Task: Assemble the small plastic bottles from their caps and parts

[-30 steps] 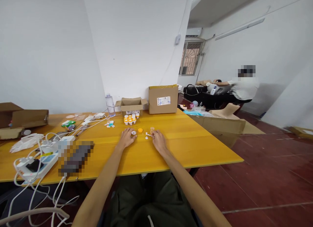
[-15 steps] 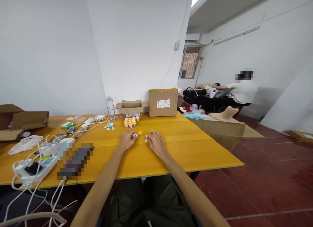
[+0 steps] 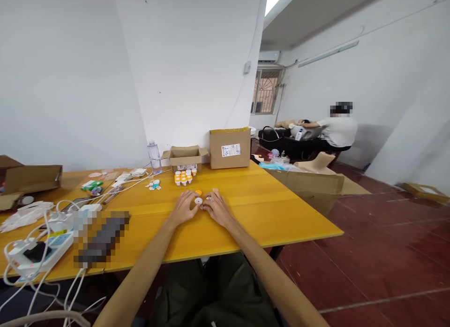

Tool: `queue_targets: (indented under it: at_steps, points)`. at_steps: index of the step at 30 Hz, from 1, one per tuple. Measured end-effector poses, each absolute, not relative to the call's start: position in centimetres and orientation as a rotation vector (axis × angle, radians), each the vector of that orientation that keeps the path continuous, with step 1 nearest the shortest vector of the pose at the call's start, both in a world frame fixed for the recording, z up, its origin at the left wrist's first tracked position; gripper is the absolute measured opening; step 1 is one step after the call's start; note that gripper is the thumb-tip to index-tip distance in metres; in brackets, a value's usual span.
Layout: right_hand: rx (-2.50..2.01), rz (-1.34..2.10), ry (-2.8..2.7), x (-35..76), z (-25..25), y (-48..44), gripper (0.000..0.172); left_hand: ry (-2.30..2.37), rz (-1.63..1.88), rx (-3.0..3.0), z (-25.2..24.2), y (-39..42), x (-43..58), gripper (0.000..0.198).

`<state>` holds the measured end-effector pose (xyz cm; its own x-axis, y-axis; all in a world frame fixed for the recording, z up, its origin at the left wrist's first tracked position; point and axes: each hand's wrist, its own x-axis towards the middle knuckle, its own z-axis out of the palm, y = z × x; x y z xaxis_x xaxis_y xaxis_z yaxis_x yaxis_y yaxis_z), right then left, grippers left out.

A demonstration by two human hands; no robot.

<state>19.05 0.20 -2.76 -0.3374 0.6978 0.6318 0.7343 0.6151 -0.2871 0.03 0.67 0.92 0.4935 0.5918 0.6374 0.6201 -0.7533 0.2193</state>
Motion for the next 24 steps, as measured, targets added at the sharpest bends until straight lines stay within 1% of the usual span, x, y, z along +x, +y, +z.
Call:
queue_targets:
  at_steps: [6, 13, 19, 24]
  points:
    - [-1.061, -0.004, -2.057, 19.2, -2.79, 0.28, 0.013, -0.994, -1.09, -2.727, 0.76, 0.18, 0.34, 0.02]
    - [-1.095, 0.022, -1.981, 19.19, -2.84, 0.22, 0.023, -1.003, -1.058, -2.776, 0.41, 0.31, 0.4, 0.017]
    - [-1.154, -0.016, -1.99, 19.05, -2.88, 0.15, 0.022, -1.08, -0.925, -2.859, 0.09, 0.46, 0.24, 0.019]
    - [-1.151, -0.065, -2.026, 19.09, -3.36, 0.43, 0.022, -1.105, -0.923, -2.889, 0.16, 0.44, 0.16, 0.017]
